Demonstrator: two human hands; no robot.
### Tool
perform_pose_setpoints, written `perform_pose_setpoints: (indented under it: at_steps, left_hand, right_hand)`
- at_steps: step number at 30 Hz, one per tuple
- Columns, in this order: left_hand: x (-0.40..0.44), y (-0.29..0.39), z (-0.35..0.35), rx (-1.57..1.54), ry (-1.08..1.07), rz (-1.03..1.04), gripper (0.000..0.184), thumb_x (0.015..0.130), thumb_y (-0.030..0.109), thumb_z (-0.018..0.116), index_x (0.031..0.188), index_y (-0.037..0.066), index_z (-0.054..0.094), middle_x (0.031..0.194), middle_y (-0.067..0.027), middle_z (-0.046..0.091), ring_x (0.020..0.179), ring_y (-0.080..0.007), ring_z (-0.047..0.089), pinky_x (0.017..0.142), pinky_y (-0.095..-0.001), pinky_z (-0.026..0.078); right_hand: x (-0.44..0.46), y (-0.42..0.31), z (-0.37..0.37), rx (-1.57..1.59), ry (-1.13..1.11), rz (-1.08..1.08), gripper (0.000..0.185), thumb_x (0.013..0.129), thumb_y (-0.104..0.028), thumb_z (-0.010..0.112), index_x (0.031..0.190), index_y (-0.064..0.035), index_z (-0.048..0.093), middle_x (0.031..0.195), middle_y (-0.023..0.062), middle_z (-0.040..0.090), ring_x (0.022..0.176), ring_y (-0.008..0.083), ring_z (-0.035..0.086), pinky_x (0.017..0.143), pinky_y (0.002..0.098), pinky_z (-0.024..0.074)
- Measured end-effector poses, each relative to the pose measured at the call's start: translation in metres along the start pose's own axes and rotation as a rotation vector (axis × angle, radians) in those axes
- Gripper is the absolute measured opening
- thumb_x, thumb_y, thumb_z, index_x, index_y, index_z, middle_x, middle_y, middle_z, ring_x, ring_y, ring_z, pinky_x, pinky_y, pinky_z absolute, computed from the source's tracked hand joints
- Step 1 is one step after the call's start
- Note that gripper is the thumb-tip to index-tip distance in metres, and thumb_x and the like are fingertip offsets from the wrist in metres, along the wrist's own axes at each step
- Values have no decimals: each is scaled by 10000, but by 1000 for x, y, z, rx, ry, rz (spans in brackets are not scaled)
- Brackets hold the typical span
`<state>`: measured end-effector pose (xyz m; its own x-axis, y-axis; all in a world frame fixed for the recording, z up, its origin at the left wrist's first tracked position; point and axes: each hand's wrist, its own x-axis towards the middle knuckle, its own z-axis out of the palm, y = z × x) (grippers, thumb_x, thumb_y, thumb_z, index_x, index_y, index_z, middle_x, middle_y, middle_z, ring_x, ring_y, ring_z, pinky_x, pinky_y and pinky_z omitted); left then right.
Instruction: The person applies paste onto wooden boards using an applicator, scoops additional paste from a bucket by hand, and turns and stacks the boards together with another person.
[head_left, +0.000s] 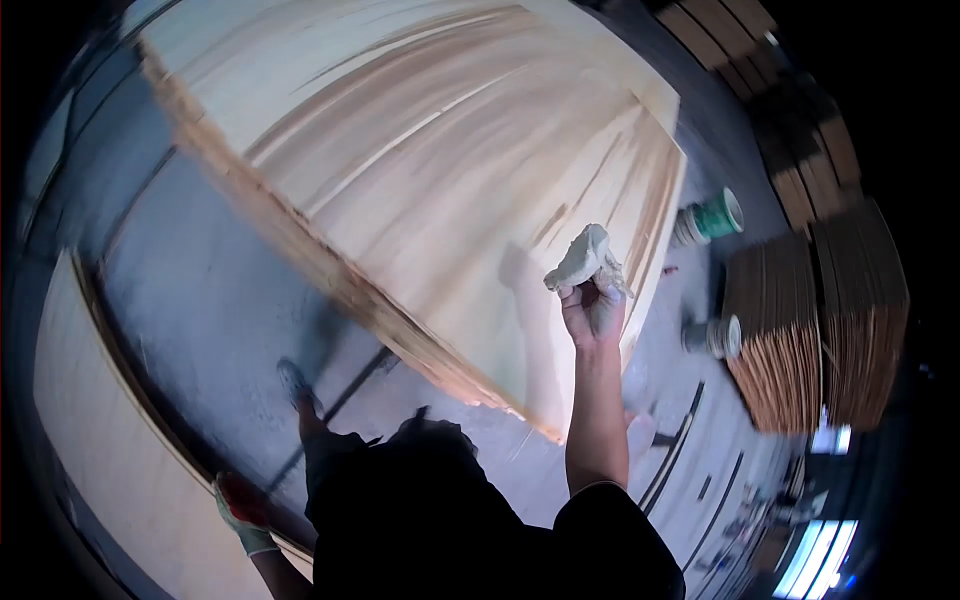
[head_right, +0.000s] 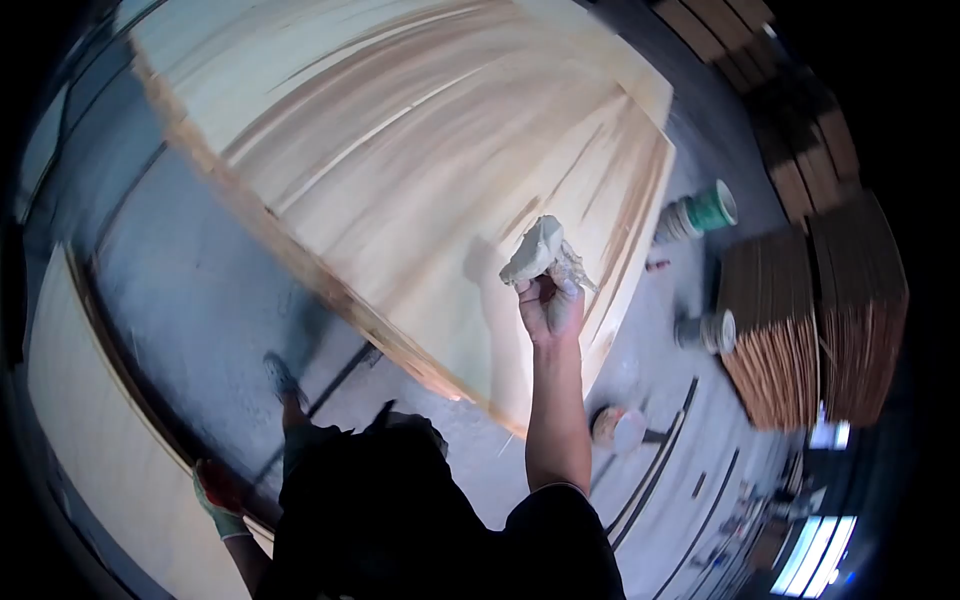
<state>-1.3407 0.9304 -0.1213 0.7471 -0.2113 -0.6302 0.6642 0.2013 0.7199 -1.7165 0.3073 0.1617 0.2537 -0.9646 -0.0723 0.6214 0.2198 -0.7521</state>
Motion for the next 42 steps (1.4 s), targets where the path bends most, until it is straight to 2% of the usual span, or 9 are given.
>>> perform_pose_setpoints:
  at_steps: [3,5,9,17,20,29,31,34,42]
  left_hand:
    - [153,97,26,93,-500,-84,549,1016,493,465,1440,144,473,1411,-54,528,1256,-210,521,1022,-369,412]
    - [162,158,161,243,-265,73,596,1031,472,431,1513,128,368,1539,-85,398,1416,-274,368,1146,-433,283]
    - [245,217,321,437,-531,397,629,1032,440,416,1558,129,266,1604,-99,286,1473,-299,263,1200,-467,144]
    - [293,207,568,268,-333,159,671,1013,434,466,1565,127,240,1628,-78,221,1511,-288,133,1214,-461,86]
    - [377,171,581,-5,-594,107,678,1013,393,494,1557,89,229,1626,-83,220,1511,-278,127,1223,-435,71]
    - [311,164,598,520,-198,480,549,963,209,636,1415,23,386,1363,-148,505,1173,-238,533,1029,-386,441]
    - [304,157,594,336,-172,372,572,952,207,649,1433,46,383,1351,-122,514,1154,-231,546,1003,-371,452]
    - [345,138,570,377,34,288,569,945,211,658,1430,67,399,1356,-105,513,1132,-219,551,946,-380,479]
    - [350,123,592,349,-188,479,446,941,198,675,1316,65,473,1149,-72,611,945,-184,592,788,-327,516]
  right_hand:
    - [-21,20,35,-20,113,-82,482,876,-118,646,1334,-33,522,1180,110,632,952,228,665,797,378,613]
    - [-12,24,70,42,120,-125,478,887,-110,620,1348,-35,516,1191,111,632,964,217,663,794,363,608]
    - [-10,26,101,-234,257,-136,448,904,-117,595,1338,-27,528,1176,103,648,953,191,661,777,302,594]
    - [158,21,129,-576,330,-96,336,956,-139,542,1252,16,572,1040,129,656,895,220,652,695,361,550]
    - [272,33,127,-543,401,-160,281,944,-91,534,1181,44,603,965,146,638,792,241,633,605,364,537]
    - [504,86,52,-151,336,-8,306,924,-88,533,1203,3,622,1019,73,679,841,213,665,735,301,564]
    - [549,98,5,-956,740,-80,324,883,-132,578,1172,-5,651,1058,130,705,929,281,686,804,358,570]
    - [603,80,54,-1921,636,82,350,840,-184,606,1149,-39,682,1101,188,702,1031,348,669,875,407,550]
    - [427,122,54,-1928,-137,-193,251,775,-20,498,937,-49,688,974,232,665,955,433,626,812,475,522]
